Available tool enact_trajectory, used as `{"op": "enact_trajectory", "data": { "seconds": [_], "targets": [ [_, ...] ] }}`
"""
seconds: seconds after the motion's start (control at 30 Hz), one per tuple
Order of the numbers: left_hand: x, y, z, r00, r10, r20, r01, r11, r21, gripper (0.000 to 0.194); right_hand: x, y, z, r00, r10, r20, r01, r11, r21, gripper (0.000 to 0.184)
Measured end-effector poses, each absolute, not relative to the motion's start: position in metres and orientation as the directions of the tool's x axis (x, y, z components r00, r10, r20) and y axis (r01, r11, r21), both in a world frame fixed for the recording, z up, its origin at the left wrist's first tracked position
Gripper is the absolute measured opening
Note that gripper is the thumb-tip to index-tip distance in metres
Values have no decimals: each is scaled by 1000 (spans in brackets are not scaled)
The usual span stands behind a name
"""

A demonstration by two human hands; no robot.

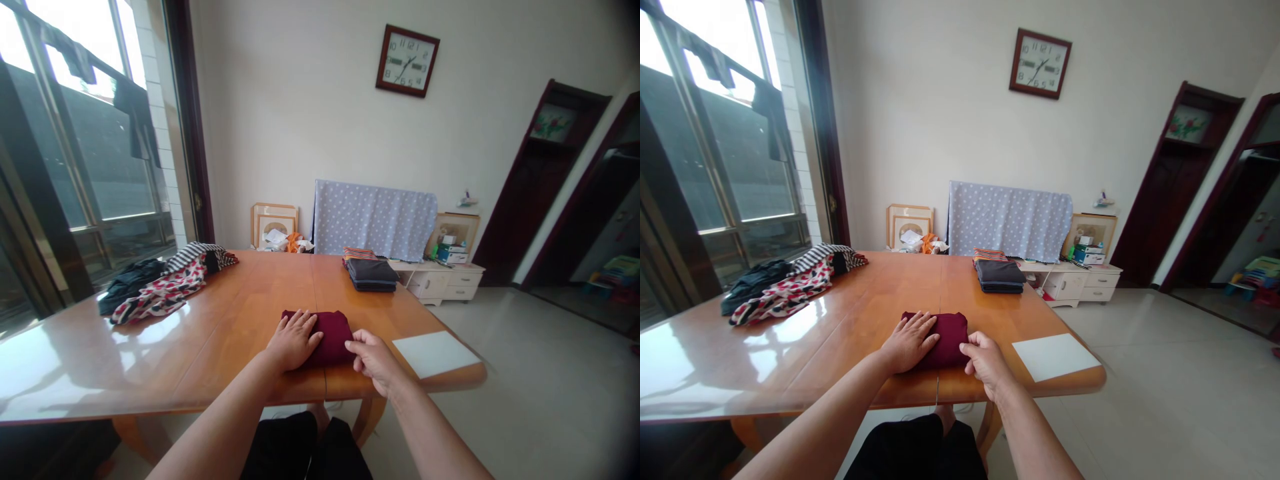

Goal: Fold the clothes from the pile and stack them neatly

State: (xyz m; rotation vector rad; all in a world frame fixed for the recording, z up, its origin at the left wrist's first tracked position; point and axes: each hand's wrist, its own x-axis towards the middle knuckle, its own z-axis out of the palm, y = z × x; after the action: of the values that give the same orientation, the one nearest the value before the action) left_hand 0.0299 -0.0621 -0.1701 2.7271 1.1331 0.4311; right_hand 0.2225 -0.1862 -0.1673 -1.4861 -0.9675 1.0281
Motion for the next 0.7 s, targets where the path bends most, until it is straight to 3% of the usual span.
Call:
{"op": "enact_trajectory", "data": {
  "seconds": [0.37, 0.43, 0.53, 0.63, 0.7],
  "targets": [
    [30, -61, -172, 673, 715, 191, 670, -698, 253, 70, 234, -186, -173, 348, 923, -167, 306, -280, -910, 21],
    [31, -61, -173, 672, 715, 189, 671, -697, 251, 70, 238, -185, -168, 388, 916, -97, 353, -246, -903, 27],
    [31, -60, -174, 670, 717, 193, 673, -696, 252, 70, 240, -178, -160, 437, 887, 150, 502, -102, -859, 35],
    [30, -60, -174, 670, 714, 204, 671, -700, 245, 69, 230, -167, -157, 309, 873, 376, 741, 27, -671, 46],
    [30, -60, -175, 673, 709, 211, 669, -705, 236, 69, 220, -161, -163, 176, 916, 360, 849, 44, -527, 53]
  ]
}}
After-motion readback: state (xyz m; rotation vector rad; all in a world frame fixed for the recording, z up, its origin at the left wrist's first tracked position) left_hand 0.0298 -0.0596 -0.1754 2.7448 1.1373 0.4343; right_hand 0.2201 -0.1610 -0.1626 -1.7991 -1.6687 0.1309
